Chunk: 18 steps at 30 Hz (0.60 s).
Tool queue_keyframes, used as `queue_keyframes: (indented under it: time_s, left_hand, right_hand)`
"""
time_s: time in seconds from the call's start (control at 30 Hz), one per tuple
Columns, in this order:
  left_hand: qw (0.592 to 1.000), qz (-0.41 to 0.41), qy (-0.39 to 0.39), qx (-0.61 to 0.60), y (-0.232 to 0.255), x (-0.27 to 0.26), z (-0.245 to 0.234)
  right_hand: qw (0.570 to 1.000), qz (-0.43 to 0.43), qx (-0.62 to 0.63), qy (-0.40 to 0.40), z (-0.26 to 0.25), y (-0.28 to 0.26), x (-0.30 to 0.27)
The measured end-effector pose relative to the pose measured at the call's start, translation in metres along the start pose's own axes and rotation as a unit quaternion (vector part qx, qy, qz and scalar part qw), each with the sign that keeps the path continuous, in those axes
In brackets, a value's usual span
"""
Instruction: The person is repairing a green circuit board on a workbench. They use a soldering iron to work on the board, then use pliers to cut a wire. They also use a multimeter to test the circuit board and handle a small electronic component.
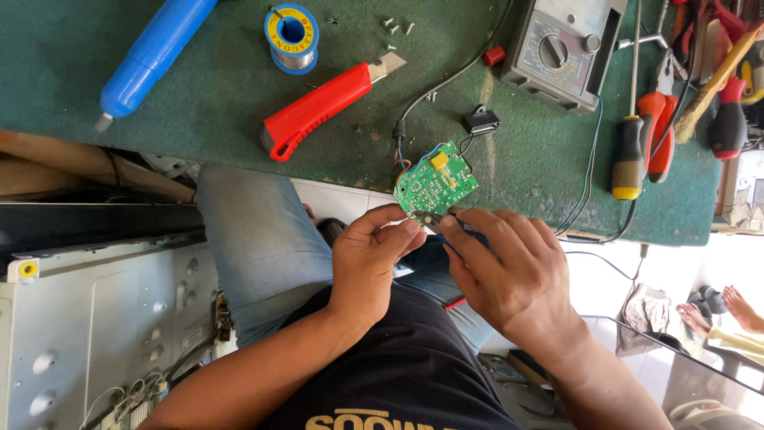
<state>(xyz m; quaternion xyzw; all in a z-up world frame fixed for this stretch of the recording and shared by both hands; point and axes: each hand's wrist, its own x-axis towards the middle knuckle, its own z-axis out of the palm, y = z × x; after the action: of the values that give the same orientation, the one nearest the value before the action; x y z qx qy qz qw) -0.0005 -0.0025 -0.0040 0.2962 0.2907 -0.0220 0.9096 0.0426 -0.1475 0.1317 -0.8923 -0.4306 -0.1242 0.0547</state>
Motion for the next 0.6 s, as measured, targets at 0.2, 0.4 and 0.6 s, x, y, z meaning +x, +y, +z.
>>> queue_keyframes:
  time_s: [0.2, 0.4, 0.6]
  left_hand:
    - [1.000, -0.011, 0.006, 0.004, 0.002, 0.000, 0.000]
    - [1.000, -0.019, -0.006, -0.008, 0.006, -0.001, 0.001]
    - [0.999, -0.037, -0.019, -0.011, 0.011, -0.002, 0.004]
  right_hand:
    - [1.000, 0.006, 0.010, 0.015, 0.002, 0.003, -0.003]
    - [0.991, 0.107, 0.064, 0.055, 0.001, 0.055, -0.018]
    - [0.988, 0.148, 0.020, 0.049, 0.033, 0.107, -0.031]
